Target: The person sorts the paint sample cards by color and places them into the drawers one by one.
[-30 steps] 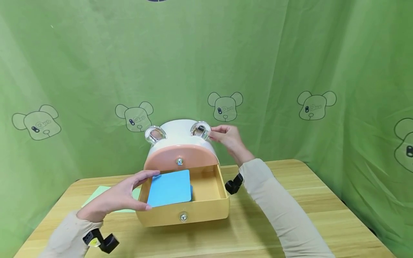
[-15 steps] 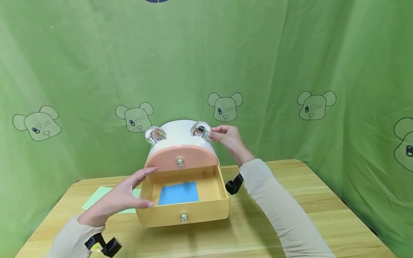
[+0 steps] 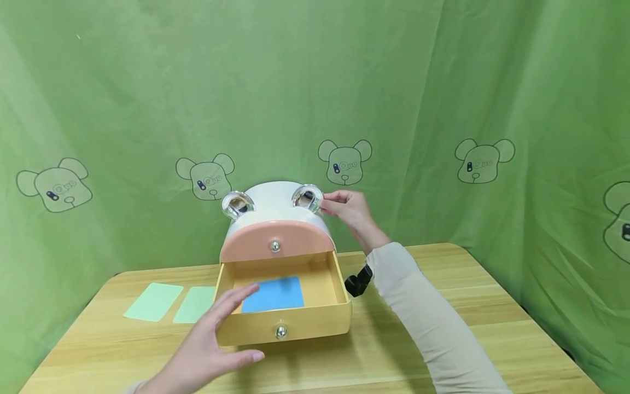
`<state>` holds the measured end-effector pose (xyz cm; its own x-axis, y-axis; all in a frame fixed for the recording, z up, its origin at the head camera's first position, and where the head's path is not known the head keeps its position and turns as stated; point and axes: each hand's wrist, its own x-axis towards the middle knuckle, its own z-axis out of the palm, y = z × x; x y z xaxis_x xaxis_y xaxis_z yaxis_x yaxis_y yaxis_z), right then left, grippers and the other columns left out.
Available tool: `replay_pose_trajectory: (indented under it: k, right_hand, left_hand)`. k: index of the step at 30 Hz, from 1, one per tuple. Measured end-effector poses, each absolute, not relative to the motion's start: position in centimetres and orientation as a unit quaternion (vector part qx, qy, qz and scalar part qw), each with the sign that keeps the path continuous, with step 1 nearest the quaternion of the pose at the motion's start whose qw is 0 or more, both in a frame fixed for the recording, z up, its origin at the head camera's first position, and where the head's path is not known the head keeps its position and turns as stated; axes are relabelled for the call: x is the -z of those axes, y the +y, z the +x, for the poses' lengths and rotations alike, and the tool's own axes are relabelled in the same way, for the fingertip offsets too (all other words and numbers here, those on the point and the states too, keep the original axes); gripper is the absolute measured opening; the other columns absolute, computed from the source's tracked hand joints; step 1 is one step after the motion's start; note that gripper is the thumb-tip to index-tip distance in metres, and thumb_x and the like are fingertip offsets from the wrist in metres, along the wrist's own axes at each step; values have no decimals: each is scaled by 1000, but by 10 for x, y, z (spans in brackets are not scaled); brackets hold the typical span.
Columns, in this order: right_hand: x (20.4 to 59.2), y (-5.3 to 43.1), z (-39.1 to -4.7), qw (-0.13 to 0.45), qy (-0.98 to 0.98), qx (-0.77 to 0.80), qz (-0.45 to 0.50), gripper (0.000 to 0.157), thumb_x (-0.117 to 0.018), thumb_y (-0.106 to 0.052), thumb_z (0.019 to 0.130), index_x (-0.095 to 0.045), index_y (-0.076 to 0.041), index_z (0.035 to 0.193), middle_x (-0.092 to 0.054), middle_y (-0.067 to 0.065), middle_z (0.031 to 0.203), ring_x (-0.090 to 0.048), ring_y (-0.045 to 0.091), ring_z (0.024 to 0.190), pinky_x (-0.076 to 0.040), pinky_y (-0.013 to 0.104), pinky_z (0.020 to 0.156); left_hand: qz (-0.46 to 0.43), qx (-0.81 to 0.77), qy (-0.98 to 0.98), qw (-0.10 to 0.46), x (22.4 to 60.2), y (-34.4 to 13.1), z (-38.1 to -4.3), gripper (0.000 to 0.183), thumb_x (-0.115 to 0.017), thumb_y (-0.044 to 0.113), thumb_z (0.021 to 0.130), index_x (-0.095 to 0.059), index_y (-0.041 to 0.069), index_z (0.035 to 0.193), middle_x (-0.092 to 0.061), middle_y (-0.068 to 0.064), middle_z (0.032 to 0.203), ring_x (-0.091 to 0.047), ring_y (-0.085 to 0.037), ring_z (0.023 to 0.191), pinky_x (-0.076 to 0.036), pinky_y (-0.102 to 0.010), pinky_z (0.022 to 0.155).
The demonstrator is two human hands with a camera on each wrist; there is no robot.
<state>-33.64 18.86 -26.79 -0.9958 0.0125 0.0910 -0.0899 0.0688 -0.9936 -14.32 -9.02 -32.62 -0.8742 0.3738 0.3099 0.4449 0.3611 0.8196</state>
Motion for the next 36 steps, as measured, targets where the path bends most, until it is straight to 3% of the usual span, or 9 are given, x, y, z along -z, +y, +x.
replay_pose_trajectory:
  k: [7, 15, 23, 28, 36]
  right_hand:
    - [268, 189, -337, 38, -731, -681, 24, 25, -68, -5, 84, -60, 0, 107, -68, 0, 88, -66, 16, 86, -53, 27, 88]
    - [268, 189, -338, 42, -727, -685, 29, 24, -69, -5, 83, -61, -1, 105, -68, 1, 87, -65, 12, 80, -54, 24, 84]
    - [268, 189, -337, 44, -733, -678, 23, 24, -68, -5, 83, -61, -1, 106, -67, 1, 87, -65, 10, 79, -53, 26, 86]
    - [268, 189, -336, 46, -735, -676, 24, 23, -68, -4, 83, -61, -1, 105, -67, 0, 87, -65, 13, 82, -53, 26, 86]
    - [269, 189, -337, 46, -728, -683, 36, 25, -68, -2, 83, -60, 3, 107, -68, 1, 87, -66, 18, 87, -54, 24, 84]
  left_hand:
    - [-276, 482, -827, 90, 352, -74, -130, 78, -82, 30, 68, -46, 25, 137, -47, 5, 137, -46, -28, 125, -40, -64, 95]
    - [-302, 478, -808, 165, 382, -67, -134, 70, -83, 22, 69, -52, 5, 130, -58, 2, 122, -60, -18, 103, -51, -32, 91]
    - [-313, 399, -810, 294, 401, -58, -144, 55, -83, 11, 64, -60, 7, 114, -64, 5, 103, -62, -8, 82, -54, -18, 73]
    - [-297, 399, -812, 306, 400, -51, -151, 36, -80, 8, 71, -60, 14, 101, -69, 8, 86, -61, 4, 65, -48, -7, 58]
    - [-308, 417, -780, 350, 401, -41, -165, 29, -79, 3, 70, -59, 9, 90, -70, 6, 77, -62, 4, 60, -46, -3, 51]
